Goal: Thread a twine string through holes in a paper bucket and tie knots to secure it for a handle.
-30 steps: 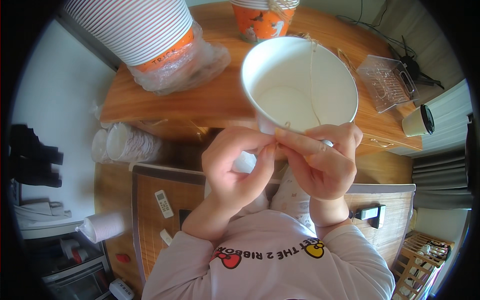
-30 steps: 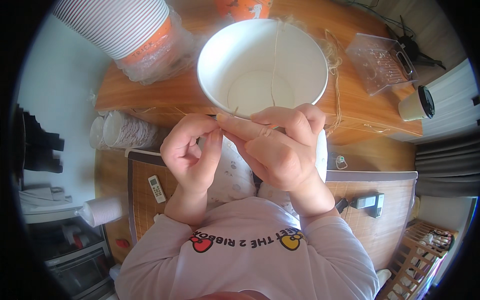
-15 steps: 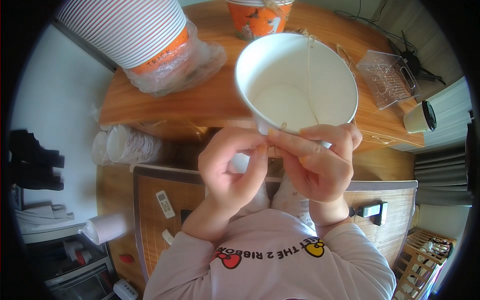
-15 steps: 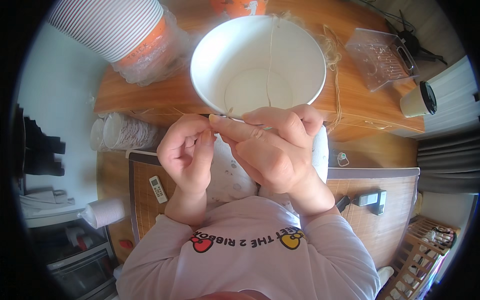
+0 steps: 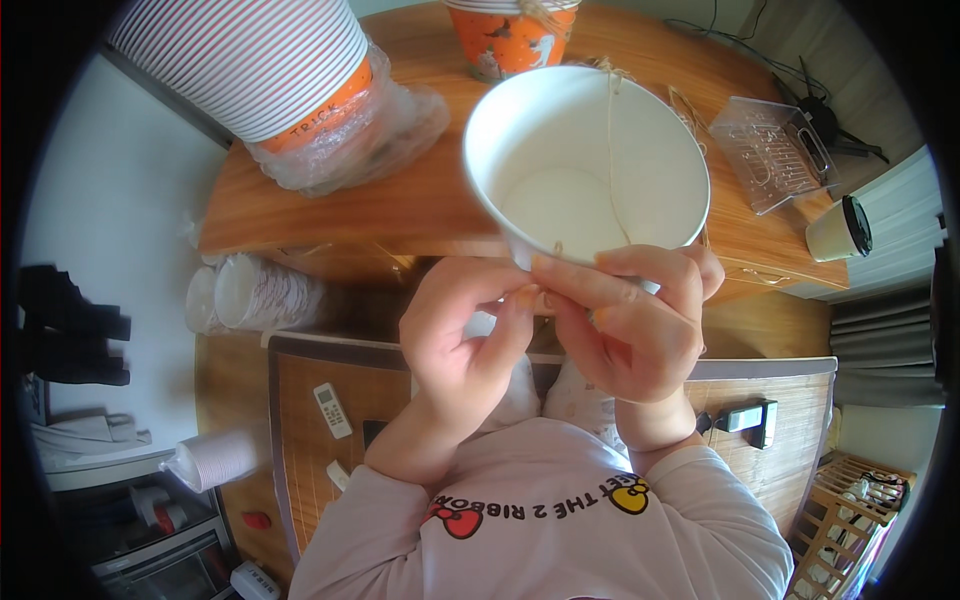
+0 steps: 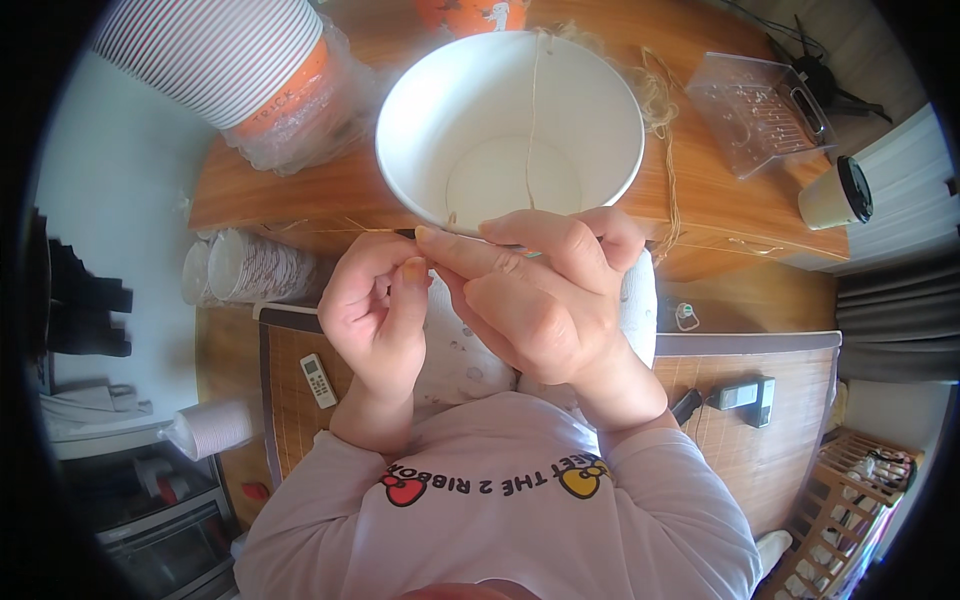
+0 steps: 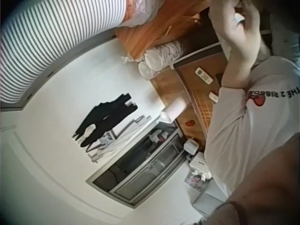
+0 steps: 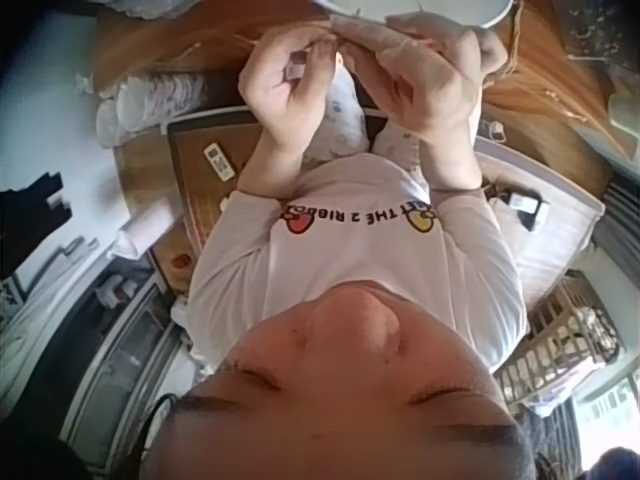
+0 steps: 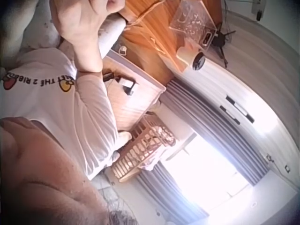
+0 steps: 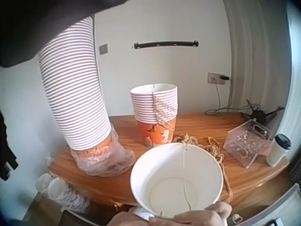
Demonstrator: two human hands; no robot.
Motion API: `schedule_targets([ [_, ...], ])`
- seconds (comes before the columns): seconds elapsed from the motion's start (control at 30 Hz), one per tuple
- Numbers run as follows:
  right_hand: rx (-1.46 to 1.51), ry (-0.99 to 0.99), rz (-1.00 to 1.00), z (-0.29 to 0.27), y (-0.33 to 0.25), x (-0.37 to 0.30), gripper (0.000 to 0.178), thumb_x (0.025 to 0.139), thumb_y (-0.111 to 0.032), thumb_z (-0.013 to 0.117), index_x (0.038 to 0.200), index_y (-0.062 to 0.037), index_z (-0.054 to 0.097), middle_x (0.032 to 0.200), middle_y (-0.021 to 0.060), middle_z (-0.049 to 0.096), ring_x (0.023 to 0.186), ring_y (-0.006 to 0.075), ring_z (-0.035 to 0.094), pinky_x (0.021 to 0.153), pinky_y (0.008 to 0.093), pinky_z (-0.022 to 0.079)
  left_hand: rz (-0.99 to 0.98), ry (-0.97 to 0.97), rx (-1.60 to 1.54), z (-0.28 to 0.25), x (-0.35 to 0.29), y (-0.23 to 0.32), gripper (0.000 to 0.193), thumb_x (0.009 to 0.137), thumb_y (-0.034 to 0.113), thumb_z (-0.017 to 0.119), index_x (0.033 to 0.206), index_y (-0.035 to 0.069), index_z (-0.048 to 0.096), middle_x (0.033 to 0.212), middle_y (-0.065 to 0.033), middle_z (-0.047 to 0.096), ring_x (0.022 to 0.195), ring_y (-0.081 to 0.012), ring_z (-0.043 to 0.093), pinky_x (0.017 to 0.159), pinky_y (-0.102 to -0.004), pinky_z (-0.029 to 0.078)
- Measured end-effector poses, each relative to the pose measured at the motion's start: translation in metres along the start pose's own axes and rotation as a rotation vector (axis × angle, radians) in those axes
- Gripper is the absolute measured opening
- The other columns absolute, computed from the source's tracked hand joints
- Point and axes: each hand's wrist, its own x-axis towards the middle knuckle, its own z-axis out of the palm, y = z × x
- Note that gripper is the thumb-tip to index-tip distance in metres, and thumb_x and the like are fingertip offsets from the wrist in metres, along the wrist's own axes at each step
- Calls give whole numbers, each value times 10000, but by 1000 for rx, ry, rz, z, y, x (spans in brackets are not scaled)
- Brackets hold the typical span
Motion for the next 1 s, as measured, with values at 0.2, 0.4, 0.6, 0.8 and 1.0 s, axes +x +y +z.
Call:
schedule_targets([
  [0.2, -26, 67, 20, 2, -4, 1, 374, 604, -96, 797, 879, -178, 558, 973, -107, 734, 857, 108, 562, 823, 320, 312, 94, -12, 130, 1, 3, 2, 167, 751, -68, 700, 893, 15, 674, 778, -69, 660, 713, -219, 599, 663, -305, 461],
  [0.4, -69, 28, 37, 0, -4, -1, 305, 601, -90, 806, 741, -192, 556, 950, -131, 729, 839, 95, 550, 794, 313, 298, 72, 12, 120, 2, 3, 1, 155, 756, -63, 698, 886, 15, 667, 785, -71, 656, 710, -224, 597, 657, -318, 456],
  [0.6, 5, 31, 44, 1, 1, -3, 265, 608, -86, 803, 744, -188, 600, 983, -135, 732, 861, 93, 547, 793, 304, 293, 28, 15, 74, 5, 4, 0, 142, 762, -39, 714, 881, 20, 663, 779, -69, 646, 722, -217, 582, 671, -316, 452],
  [0.8, -20, -15, 61, -1, -3, -2, 247, 610, -119, 811, 759, -198, 631, 996, -146, 732, 893, 93, 544, 801, 306, 293, 2, 49, 45, 6, 3, 0, 146, 743, -42, 720, 859, 30, 666, 774, -56, 648, 763, -221, 579, 687, -314, 457],
  [1.0, -54, 10, 66, -1, -3, -4, 228, 609, -144, 818, 728, -212, 635, 991, -153, 728, 901, 94, 546, 807, 317, 294, -5, 37, 52, 6, 4, 3, 137, 728, -45, 727, 833, 28, 678, 780, -54, 662, 771, -218, 577, 693, -314, 461],
])
